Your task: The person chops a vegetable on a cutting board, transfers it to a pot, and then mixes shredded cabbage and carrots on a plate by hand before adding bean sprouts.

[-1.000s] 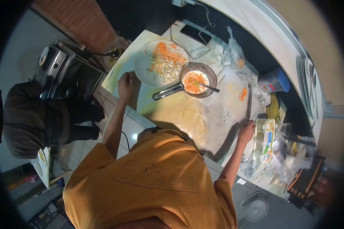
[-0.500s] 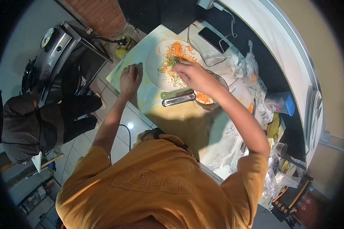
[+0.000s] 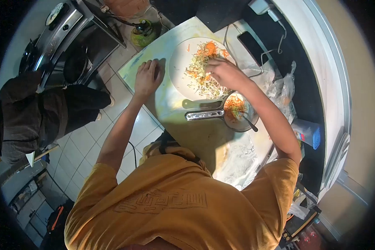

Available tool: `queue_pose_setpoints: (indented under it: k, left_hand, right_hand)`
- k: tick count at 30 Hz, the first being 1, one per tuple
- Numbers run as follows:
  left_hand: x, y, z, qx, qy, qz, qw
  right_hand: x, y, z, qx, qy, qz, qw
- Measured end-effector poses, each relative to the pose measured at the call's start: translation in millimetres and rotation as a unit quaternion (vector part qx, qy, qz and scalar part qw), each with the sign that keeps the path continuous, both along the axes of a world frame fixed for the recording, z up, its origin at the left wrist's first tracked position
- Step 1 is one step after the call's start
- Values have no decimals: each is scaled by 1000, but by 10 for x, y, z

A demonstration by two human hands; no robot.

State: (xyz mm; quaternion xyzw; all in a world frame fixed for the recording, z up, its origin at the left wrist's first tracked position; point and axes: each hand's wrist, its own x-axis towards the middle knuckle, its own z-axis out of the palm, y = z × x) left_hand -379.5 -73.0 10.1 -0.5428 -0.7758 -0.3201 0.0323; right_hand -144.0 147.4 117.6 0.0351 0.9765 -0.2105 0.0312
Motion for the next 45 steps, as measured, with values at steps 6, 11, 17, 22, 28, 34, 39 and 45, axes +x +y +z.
queue_pose_setpoints:
  k: [6, 11, 17, 22, 28, 34, 39, 45]
  left_hand:
    - [-12, -4, 21, -33, -16, -3, 999]
    - [-46, 22, -116, 15, -13, 12, 1000]
    - [164, 356, 102, -109, -279, -22, 954]
    - [243, 429, 27, -85, -488, 33, 868]
    - [525, 365, 114, -63, -485, 104, 866]
    - [848, 79, 74, -61, -337, 46, 938]
    - [592, -331, 205, -141, -246, -8, 959]
    - [-21, -424, -39, -34, -50, 19, 998]
  right_hand:
    - [13, 72, 133, 20, 34, -66, 997]
    - [148, -339, 462, -16, 94, -117, 989]
    - [893, -713, 851, -47, 89, -208, 973]
    - [1299, -751, 978, -36, 99, -253, 962]
    - [1097, -735, 1011, -36, 133, -259, 956]
    - [570, -473, 567, -98, 166, -253, 948]
    - [243, -200, 17, -91, 103, -192, 972]
    - [-107, -182, -297, -5, 42, -98, 994]
